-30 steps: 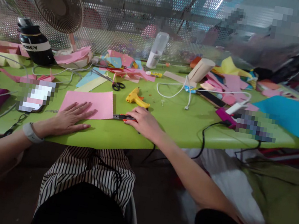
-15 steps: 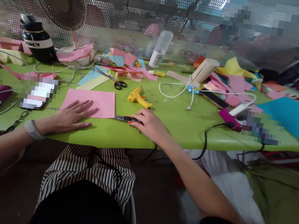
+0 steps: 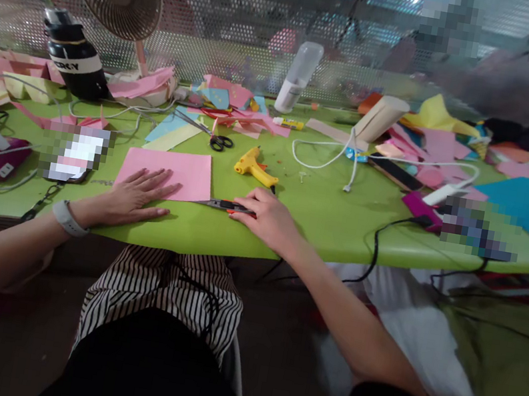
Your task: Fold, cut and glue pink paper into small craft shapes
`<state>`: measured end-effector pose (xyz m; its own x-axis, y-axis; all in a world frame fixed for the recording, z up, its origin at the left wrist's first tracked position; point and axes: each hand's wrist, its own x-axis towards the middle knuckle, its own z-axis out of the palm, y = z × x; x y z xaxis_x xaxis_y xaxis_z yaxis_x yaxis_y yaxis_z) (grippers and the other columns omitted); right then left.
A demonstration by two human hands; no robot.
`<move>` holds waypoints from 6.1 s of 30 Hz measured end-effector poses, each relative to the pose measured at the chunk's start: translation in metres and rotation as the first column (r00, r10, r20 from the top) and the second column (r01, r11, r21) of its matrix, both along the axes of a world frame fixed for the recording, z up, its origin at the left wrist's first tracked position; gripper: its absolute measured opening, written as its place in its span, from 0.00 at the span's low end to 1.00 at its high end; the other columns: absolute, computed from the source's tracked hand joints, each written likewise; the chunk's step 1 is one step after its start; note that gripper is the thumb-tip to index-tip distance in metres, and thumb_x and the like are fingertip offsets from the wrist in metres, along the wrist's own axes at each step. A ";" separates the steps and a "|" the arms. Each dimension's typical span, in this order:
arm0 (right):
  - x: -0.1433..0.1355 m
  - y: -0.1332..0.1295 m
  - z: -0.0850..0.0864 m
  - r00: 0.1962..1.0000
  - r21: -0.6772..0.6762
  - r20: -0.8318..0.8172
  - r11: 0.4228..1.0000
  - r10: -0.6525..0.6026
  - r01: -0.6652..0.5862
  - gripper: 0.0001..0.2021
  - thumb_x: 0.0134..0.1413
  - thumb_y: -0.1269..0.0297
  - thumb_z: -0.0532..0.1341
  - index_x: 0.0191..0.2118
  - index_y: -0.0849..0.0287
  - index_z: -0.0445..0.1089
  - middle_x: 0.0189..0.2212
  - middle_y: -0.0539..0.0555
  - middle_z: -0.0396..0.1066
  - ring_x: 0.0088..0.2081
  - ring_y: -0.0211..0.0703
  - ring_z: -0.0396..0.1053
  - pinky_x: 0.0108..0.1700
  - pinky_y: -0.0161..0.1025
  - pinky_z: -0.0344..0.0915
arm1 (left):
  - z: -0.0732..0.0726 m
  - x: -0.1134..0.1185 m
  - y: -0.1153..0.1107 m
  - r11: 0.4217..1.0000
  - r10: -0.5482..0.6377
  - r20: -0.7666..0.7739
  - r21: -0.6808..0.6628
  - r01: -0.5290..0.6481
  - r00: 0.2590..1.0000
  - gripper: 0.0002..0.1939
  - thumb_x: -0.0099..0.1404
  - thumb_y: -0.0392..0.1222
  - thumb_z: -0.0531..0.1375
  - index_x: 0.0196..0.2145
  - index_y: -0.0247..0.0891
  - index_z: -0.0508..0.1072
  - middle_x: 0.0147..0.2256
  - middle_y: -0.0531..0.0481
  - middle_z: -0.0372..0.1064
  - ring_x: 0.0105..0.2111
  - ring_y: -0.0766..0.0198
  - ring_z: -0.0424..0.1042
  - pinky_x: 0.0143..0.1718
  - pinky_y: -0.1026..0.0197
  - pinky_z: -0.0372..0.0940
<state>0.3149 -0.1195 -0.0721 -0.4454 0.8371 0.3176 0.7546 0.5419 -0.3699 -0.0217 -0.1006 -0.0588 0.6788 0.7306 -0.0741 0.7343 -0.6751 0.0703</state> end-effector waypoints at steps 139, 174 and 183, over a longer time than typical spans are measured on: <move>0.076 0.078 0.012 0.814 0.068 0.034 0.814 -0.580 0.577 0.20 0.54 0.51 0.64 0.40 0.66 0.77 0.42 0.73 0.73 0.47 0.61 0.71 0.44 0.52 0.64 | -0.003 -0.055 0.025 0.997 -0.020 -0.019 0.080 0.022 1.000 0.35 0.72 0.61 0.44 0.68 0.37 0.50 0.67 0.40 0.47 0.68 0.55 0.46 0.67 0.50 0.43; -0.082 0.063 0.016 0.818 0.093 -0.258 0.856 0.514 -0.508 0.19 0.68 0.56 0.53 0.39 0.61 0.77 0.35 0.56 0.79 0.37 0.39 0.75 0.40 0.39 0.69 | 0.015 -0.002 0.031 0.973 -0.227 0.338 0.050 0.223 0.913 0.25 0.73 0.54 0.50 0.57 0.33 0.68 0.55 0.36 0.69 0.54 0.51 0.71 0.54 0.48 0.68; -0.077 0.067 0.016 0.834 0.052 -0.313 0.885 0.455 -0.464 0.24 0.54 0.50 0.66 0.50 0.62 0.74 0.46 0.62 0.77 0.47 0.45 0.74 0.49 0.45 0.70 | 0.014 -0.018 0.036 0.981 -0.192 0.537 0.111 0.157 0.821 0.15 0.71 0.36 0.53 0.51 0.37 0.74 0.48 0.43 0.76 0.48 0.60 0.75 0.52 0.52 0.71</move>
<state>0.2377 -0.0527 -0.0561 -0.6641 0.5700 0.4838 0.2668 0.7852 -0.5588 -0.0399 -0.0645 -0.0450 0.7130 0.5869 0.3837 0.4585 -0.8042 0.3782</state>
